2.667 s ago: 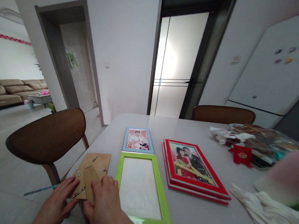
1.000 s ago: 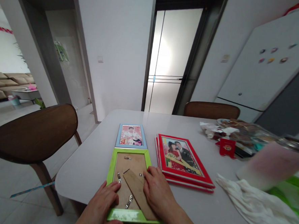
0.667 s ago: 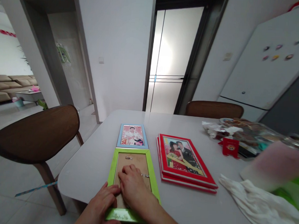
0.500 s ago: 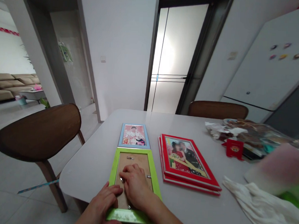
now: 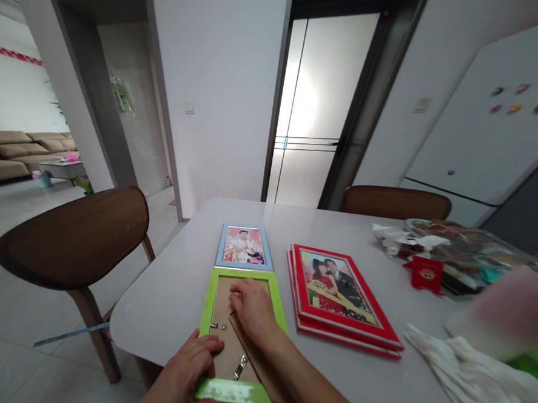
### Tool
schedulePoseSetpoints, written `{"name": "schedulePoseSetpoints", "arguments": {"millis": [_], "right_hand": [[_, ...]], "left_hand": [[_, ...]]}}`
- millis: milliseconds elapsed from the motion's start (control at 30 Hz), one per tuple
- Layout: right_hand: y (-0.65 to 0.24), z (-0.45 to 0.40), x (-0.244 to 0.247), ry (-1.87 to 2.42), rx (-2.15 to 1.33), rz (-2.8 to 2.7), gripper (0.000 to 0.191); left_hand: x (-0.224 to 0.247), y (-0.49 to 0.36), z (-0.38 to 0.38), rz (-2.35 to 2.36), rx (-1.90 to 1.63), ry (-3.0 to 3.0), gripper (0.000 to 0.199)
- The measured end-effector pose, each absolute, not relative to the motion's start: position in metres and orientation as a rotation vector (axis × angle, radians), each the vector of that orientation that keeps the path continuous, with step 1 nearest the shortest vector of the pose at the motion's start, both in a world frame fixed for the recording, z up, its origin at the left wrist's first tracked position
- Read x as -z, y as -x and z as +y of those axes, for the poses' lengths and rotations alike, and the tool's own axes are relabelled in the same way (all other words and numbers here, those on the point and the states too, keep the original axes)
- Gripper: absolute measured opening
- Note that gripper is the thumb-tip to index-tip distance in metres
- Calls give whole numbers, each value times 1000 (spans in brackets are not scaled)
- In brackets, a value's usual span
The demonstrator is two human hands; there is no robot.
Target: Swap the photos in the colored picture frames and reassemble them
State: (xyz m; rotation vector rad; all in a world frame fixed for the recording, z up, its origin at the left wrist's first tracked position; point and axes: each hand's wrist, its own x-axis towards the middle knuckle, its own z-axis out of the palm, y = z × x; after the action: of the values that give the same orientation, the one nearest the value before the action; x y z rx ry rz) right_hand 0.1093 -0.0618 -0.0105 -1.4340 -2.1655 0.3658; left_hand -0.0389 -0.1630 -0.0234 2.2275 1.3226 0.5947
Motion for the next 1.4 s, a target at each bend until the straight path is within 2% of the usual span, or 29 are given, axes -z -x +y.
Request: {"name": "schedulePoseSetpoints", "arguments": {"millis": [233,467,633,733,833,1033,1233,1400], "right_hand": [[-106,-22,20,1746,-276,-2046,19],[-103,-14,15,1804,-276,-2010,19],[-115,-41,-2,1584,-374,-2127,19],[-133,-84,-9,1317,-486,-2305,12],[-150,-125,-11,1011,-562,-2502,15],[-157,-150,-9,942,-537,-2564,23],[-162,-145,7,979,-607,-2358,33],[-180,-136,14,1243,-674,-1693,31]], "left_hand": [[21,36,-163,1370,-578,-2219,34],[17,34,-165,1375,-548,-2236,32],[17,36,-170,1387,-535,-2239,31],[17,39,-172,1395,-573,-2238,30],[16,40,-172,1389,-581,-2243,26],[11,41,-172,1376,-577,-2283,20],[16,34,-172,1431,-466,-2398,29],[30,36,-169,1370,-629,-2557,24]]}}
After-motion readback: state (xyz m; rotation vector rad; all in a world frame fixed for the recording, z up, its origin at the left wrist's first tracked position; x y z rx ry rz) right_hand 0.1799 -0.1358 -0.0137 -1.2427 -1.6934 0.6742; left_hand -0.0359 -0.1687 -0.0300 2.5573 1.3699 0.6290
